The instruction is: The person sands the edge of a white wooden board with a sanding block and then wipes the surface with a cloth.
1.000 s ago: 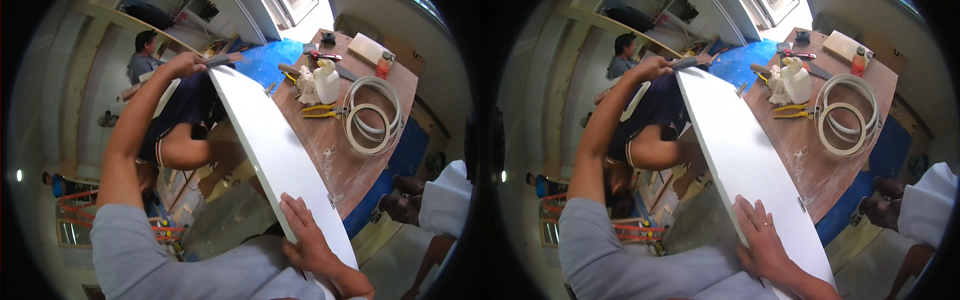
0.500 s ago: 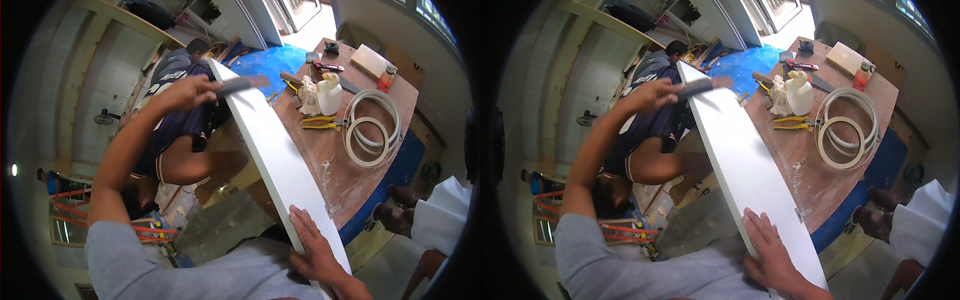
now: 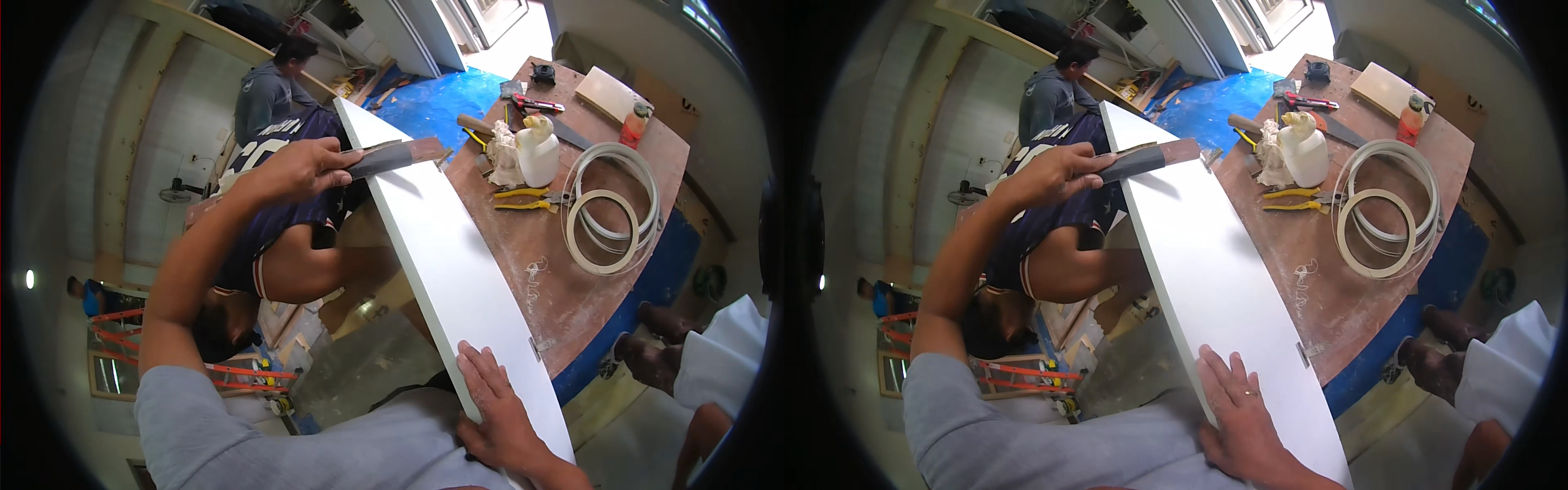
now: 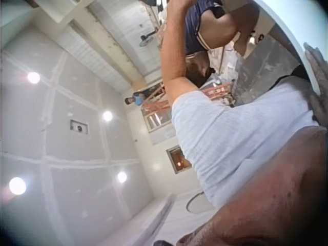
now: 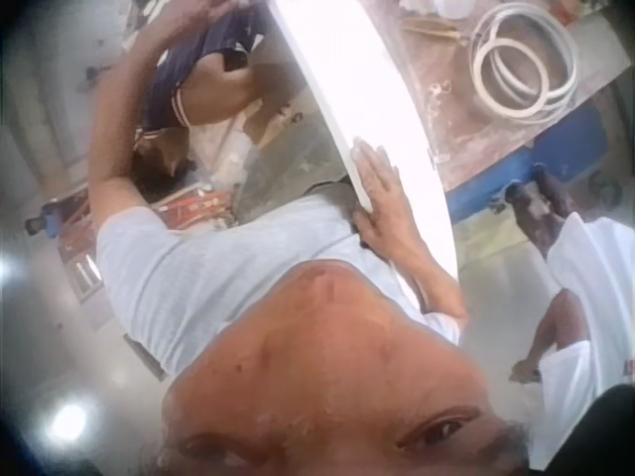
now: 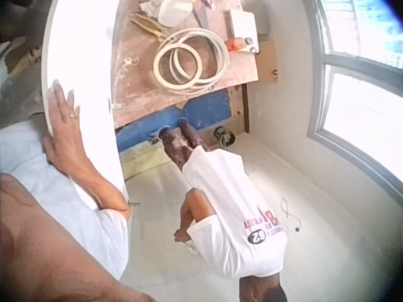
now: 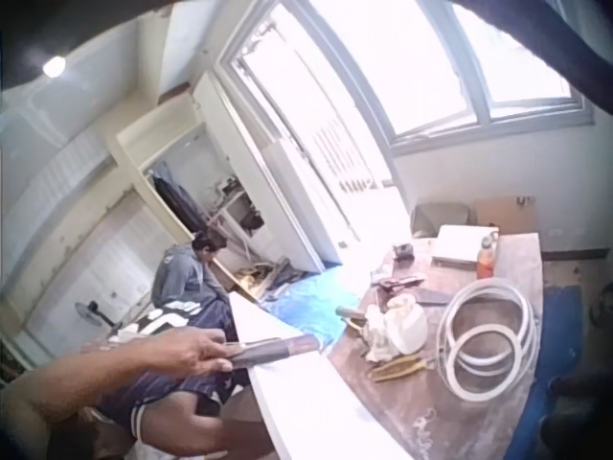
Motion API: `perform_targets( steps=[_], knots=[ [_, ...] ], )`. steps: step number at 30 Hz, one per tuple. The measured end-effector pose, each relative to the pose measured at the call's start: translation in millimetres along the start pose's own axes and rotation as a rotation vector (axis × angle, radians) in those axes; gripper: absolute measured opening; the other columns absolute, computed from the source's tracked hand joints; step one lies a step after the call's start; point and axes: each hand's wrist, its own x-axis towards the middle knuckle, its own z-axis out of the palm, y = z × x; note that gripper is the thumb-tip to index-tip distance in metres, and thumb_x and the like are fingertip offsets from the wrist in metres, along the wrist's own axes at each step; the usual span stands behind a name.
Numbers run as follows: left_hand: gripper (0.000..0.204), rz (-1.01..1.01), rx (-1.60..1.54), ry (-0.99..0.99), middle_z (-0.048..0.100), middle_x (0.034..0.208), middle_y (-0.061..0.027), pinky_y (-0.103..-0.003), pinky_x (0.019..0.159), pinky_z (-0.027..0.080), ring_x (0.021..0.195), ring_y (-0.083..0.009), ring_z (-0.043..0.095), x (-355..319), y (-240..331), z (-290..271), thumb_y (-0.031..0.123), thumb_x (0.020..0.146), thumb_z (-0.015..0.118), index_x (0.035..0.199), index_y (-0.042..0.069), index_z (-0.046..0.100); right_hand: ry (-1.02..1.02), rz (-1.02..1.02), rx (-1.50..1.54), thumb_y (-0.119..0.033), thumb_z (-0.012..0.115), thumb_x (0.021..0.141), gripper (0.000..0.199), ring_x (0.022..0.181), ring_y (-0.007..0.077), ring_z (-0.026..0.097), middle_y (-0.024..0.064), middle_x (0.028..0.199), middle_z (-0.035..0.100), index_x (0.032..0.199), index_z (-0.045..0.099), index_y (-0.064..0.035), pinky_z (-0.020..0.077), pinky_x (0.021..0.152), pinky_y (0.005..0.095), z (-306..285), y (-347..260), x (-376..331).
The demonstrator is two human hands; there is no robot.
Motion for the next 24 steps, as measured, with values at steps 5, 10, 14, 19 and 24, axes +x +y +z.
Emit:
perform_targets(
  steps=[5, 10, 14, 19, 24],
  knots=[
    [0.039, -0.028, 0.225, 0.131, 0.066, 0.103, -0.0182, -0.045, 0.088, 0.051, 0.1, -0.0366, 0.066, 40.4, -101.7, 6.0, 0.036, 0.1, 0.07, 0.134, 0.018, 0.074, -0.026, -0.03, 0.022, -0.001, 0.07, 0.078, 0.097, 0.158, 0.0528, 0.021, 0.0152, 0.173, 0.027, 0.165, 0.029, -0.0091, 0.0212, 0.125, 0.0652, -3.1, -4.4, -4.6],
    [0.04, -0.285, 0.179, 0.194, 0.074, 0.116, -0.0255, -0.049, 0.094, 0.053, 0.106, -0.0419, 0.071, 91.8, -177.5, -8.0, 0.035, 0.099, 0.068, 0.128, 0.008, 0.074, -0.06, -0.024, -0.022, -0.001, 0.071, 0.077, 0.097, 0.157, 0.055, 0.02, 0.0168, 0.173, 0.026, 0.165, 0.029, -0.0066, 0.0206, 0.124, 0.0685, 2.9, 3.5, -5.6],
    [0.039, -0.057, 0.166, 0.113, 0.069, 0.105, -0.0168, -0.044, 0.088, 0.052, 0.098, -0.0374, 0.068, 62.1, -122.6, 0.1, 0.03, 0.101, 0.068, 0.136, 0.012, 0.072, -0.041, -0.02, -0.015, -0.002, 0.072, 0.077, 0.098, 0.157, 0.0557, 0.02, 0.018, 0.173, 0.026, 0.164, 0.029, -0.0063, 0.0207, 0.123, 0.0702, -2.8, 2.7, -0.2],
    [0.048, -0.134, 0.105, -0.006, 0.056, 0.097, -0.0135, -0.039, 0.084, 0.049, 0.088, -0.0315, 0.06, -12.9, 0.8, 2.9, 0.022, 0.102, 0.068, 0.148, 0.012, 0.062, 0.097, -0.052, 0.021, 0.009, 0.061, 0.076, 0.096, 0.154, 0.0557, 0.023, 0.0165, 0.172, 0.028, 0.165, 0.03, -0.0083, 0.0204, 0.122, 0.0733, 8.3, -2.3, -2.9],
    [0.044, -0.11, 0.154, 0.163, 0.063, 0.099, -0.019, -0.043, 0.086, 0.051, 0.094, -0.0349, 0.065, 51.6, -105.9, 4.6, 0.031, 0.101, 0.07, 0.139, 0.009, 0.069, -0.002, -0.035, 0.02, 0.002, 0.068, 0.077, 0.096, 0.156, 0.056, 0.021, 0.0177, 0.173, 0.026, 0.164, 0.03, -0.006, 0.0215, 0.121, 0.0726, 0.9, -0.9, -1.5]
  ],
)
